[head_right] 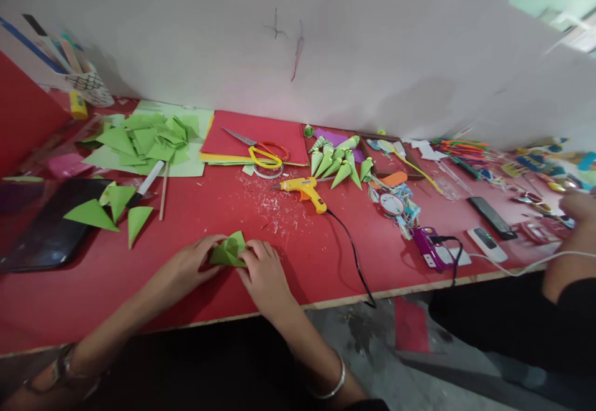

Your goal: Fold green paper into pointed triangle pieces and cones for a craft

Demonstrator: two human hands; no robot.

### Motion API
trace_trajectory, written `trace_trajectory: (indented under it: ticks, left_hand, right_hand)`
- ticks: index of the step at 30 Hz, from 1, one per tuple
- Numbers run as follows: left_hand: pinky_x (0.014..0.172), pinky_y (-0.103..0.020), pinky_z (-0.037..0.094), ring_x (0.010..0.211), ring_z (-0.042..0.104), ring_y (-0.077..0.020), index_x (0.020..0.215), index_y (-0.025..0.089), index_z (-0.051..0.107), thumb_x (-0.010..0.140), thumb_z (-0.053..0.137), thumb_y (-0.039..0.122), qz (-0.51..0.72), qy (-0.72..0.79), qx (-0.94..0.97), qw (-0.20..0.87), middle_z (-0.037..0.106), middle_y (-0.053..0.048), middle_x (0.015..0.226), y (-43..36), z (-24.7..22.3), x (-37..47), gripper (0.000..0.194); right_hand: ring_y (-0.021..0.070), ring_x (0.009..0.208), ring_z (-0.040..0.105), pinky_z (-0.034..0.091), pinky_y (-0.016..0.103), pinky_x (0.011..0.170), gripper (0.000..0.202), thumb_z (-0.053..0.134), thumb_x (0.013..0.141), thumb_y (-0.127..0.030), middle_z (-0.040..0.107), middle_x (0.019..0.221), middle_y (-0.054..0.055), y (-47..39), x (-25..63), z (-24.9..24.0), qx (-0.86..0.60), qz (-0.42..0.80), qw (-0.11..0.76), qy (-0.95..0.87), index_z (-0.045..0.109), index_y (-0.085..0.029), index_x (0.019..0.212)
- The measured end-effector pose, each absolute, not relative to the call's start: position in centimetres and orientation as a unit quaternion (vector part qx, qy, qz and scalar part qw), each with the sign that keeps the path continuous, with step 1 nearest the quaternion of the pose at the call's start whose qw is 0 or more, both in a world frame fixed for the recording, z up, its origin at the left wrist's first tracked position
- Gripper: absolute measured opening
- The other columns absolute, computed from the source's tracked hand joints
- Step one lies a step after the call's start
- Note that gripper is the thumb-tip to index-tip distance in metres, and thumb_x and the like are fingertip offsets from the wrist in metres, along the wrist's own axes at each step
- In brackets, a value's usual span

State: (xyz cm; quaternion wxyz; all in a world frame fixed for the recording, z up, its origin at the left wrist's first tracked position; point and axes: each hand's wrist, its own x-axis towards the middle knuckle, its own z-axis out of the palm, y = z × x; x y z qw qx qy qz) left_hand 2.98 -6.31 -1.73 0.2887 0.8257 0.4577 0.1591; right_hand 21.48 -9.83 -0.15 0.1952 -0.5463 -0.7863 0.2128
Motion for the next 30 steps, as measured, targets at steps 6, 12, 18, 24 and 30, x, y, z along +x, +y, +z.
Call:
trace_trajectory:
  ticks: [6,12,18,24,30]
  left_hand:
    - [0.075,-0.028,0.045,0.086,0.055,-0.0159,0.087,0.021,0.058,0.081,0.051,0.023,0.148,0.396,0.859,0.288,0.054,-0.003,0.095,-6.5,-0.9,3.2,0.01]
    - [0.071,-0.03,0.045,0.081,0.056,-0.0176,0.081,0.017,0.057,0.085,0.045,0.029,0.139,0.458,0.855,0.198,0.058,-0.005,0.09,-7.5,-1.1,3.9,0.018]
    - [0.071,-0.03,0.044,0.081,0.055,-0.0177,0.086,0.019,0.059,0.08,0.052,0.035,0.17,0.473,0.841,0.2,0.058,-0.004,0.09,-7.9,-1.6,3.9,0.018]
    - [0.067,-0.026,0.042,0.074,0.055,-0.0148,0.077,0.017,0.058,0.086,0.043,0.03,0.175,0.498,0.827,0.193,0.059,-0.004,0.082,-7.8,-1.5,4.0,0.022]
    - [0.058,-0.026,0.037,0.065,0.054,-0.0149,0.074,0.017,0.058,0.088,0.037,0.032,0.116,0.535,0.832,0.086,0.058,-0.003,0.074,-8.1,-1.0,4.6,0.03]
  right_hand:
    - [0.0181,0.094,0.05,0.041,0.033,0.082,0.017,0.045,0.084,-0.014,0.056,0.101,0.006,-9.6,22.1,-0.7,-0.52,0.208,0.214,-0.8,0.06,-0.019,0.088]
    - [0.0174,0.094,0.052,0.043,0.031,0.083,0.01,0.052,0.08,-0.016,0.055,0.099,0.006,-9.6,22.9,-1.5,-0.545,0.236,0.292,-0.75,0.06,-0.019,0.085]
    - [0.018,0.093,0.052,0.043,0.032,0.083,0.008,0.052,0.08,-0.019,0.055,0.098,0.006,-9.5,22.9,-1.9,-0.564,0.226,0.305,-0.733,0.06,-0.019,0.079]
    - [0.0191,0.091,0.051,0.042,0.033,0.081,0.007,0.051,0.081,-0.019,0.055,0.095,0.006,-9.3,22.5,-1.8,-0.574,0.213,0.29,-0.735,0.057,-0.019,0.076]
    - [0.0194,0.09,0.051,0.041,0.033,0.08,0.009,0.049,0.081,-0.017,0.054,0.093,0.007,-9.3,22.3,-1.4,-0.579,0.202,0.272,-0.741,0.055,-0.018,0.075]
